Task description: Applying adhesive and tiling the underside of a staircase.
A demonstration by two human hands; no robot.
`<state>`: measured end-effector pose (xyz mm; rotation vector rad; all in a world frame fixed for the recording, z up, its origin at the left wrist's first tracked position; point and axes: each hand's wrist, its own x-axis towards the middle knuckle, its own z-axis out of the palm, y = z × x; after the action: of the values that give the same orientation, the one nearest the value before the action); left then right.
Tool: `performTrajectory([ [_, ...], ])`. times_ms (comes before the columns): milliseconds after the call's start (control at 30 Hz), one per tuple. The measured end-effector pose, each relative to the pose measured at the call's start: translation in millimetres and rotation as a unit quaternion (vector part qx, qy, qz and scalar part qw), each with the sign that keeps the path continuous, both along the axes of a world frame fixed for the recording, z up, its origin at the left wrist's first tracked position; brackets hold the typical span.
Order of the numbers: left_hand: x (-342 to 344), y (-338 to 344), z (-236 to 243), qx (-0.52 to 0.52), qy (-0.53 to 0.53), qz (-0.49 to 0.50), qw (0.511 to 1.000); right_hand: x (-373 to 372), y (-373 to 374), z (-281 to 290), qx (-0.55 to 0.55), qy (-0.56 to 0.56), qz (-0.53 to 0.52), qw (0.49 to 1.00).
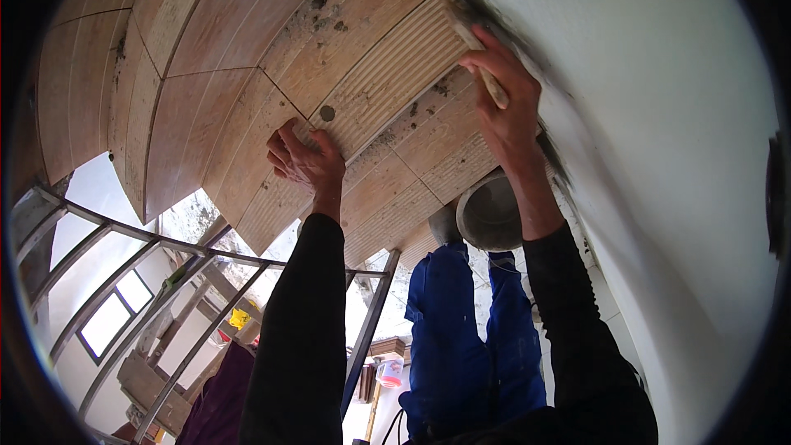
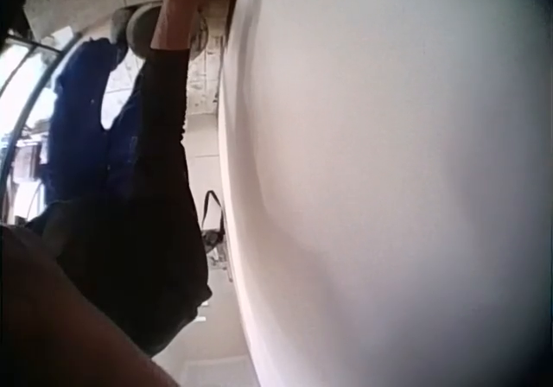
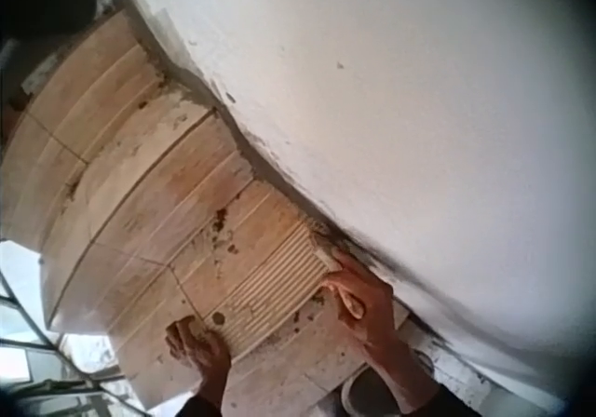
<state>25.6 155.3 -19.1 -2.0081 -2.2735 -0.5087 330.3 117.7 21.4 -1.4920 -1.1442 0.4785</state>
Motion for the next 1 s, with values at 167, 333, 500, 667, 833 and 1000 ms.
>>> performTrajectory([
  [167,7.4,-2.2,-4.1,-0.004,-0.006,0.003,1.000,2.8,2.8,-2.3,-0.002,-0.007,0.004,1.000],
  [333,1.9,0.2,0.0,0.002,-0.002,0.002,1.000,-1.2,-4.2,1.6,0.013,0.010,-0.013,1.000],
  [500,4.5,-3.3,-2.2,0.002,-0.002,0.003,1.000,-0.6,-5.3,3.4,-0.006,-0.017,-0.006,1.000],
  [667,-1.3,-1.8,-0.9,0.016,0.002,0.003,1.000,-7.8,-7.9,7.4,-0.004,-0.008,-0.019,1.000],
  [833,2.7,-2.1,-2.8,0.013,-0.002,-0.001,1.000,2.3,-9.7,2.5,-0.014,-0.034,0.003,0.999],
  [1000,-0.7,-2.0,0.1,0.008,0.004,-0.001,1.000,-7.6,-17.1,15.6,-0.018,-0.034,-0.019,0.999],
])
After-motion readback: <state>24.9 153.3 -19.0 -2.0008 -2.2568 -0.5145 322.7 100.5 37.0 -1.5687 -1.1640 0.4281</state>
